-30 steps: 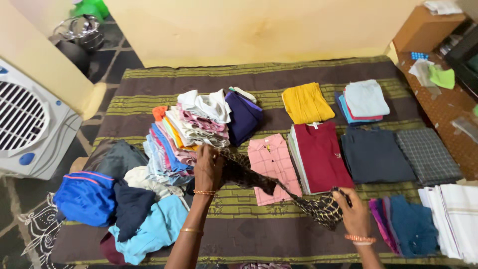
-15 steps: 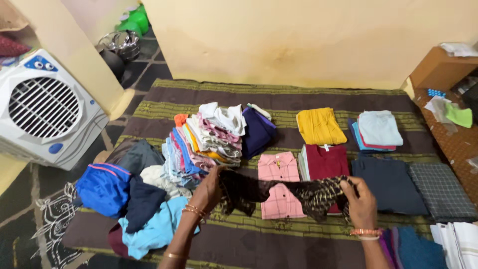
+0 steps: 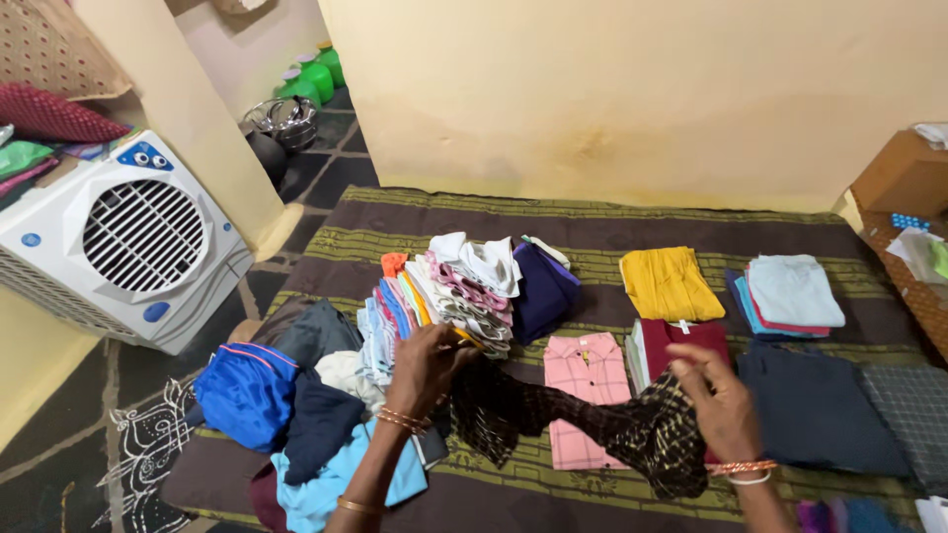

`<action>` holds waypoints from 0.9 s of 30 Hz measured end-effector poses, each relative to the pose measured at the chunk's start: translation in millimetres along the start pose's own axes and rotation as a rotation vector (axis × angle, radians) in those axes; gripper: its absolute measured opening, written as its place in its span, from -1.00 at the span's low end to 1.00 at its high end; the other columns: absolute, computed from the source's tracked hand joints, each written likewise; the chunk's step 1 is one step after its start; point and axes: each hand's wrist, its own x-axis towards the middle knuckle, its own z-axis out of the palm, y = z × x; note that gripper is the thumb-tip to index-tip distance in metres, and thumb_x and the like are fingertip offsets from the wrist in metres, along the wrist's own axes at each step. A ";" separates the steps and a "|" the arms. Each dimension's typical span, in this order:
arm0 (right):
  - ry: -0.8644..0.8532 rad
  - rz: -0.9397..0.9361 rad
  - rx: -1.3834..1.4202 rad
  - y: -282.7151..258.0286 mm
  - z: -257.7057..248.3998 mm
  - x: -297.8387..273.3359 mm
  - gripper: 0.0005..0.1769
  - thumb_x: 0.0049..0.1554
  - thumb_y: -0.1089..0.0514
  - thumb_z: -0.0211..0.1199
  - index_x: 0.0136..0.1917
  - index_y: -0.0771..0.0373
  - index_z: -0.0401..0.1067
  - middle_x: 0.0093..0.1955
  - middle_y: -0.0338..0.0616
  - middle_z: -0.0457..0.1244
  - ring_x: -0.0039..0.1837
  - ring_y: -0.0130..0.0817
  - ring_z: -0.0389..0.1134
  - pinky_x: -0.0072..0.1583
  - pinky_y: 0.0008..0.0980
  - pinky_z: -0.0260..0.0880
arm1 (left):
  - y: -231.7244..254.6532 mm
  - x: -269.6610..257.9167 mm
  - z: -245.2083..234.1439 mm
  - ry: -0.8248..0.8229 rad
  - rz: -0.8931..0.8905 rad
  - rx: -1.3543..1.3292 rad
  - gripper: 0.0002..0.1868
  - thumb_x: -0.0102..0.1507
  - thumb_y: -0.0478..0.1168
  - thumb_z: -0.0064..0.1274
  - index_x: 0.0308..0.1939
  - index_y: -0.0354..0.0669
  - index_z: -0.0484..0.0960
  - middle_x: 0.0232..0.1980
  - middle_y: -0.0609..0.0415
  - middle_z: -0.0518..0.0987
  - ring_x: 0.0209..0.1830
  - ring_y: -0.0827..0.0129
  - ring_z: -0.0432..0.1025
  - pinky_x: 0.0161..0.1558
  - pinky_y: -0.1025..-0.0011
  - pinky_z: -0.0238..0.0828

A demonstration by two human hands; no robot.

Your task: The person folds clothes by hand on a bed, including a blue garment and a black-and-gold patterned item, placing them onto organized piles.

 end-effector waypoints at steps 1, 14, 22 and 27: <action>0.003 0.000 0.002 -3.0 11.4 -4.6 -0.66 0.22 0.05 0.25 0.23 0.17 0.56 -0.21 -0.26 0.34 -0.17 -0.61 0.24 -0.12 -0.51 0.27 | 2.3 0.9 2.1 -0.001 0.003 0.001 -0.70 0.10 -0.10 0.34 -0.30 -0.21 0.59 -0.34 -0.04 0.62 -0.35 0.11 0.50 -0.31 0.22 0.41; -0.411 0.231 0.251 -52.1 118.8 -43.3 -0.60 0.07 -0.01 0.36 0.12 0.22 0.49 -0.09 -0.29 0.43 0.05 -0.53 0.45 0.14 -0.47 0.43 | 49.2 9.4 39.6 -0.551 -0.103 -0.660 -0.80 0.32 -0.17 0.13 -0.07 -0.21 0.70 -0.19 0.00 0.73 -0.22 0.39 0.63 -0.14 0.41 0.54; -0.229 0.157 0.159 -36.5 133.0 -55.4 -0.74 0.09 0.08 0.39 -0.05 0.26 0.45 -0.22 -0.30 0.35 -0.08 -0.59 0.35 0.01 -0.48 0.35 | 35.2 16.8 42.6 -0.680 -0.079 -0.797 -0.74 0.36 -0.15 0.09 0.01 -0.21 0.74 -0.15 0.00 0.75 -0.19 0.43 0.62 -0.11 0.43 0.52; -0.206 0.209 0.297 -15.4 134.1 -63.2 -0.81 0.14 0.13 0.38 -0.18 0.29 0.47 -0.29 -0.35 0.28 -0.18 -0.60 0.23 -0.10 -0.48 0.27 | 16.1 24.2 42.5 -0.701 -0.130 -0.768 -0.66 0.32 -0.09 0.11 0.12 -0.14 0.66 -0.18 0.03 0.72 -0.21 0.48 0.59 -0.15 0.43 0.51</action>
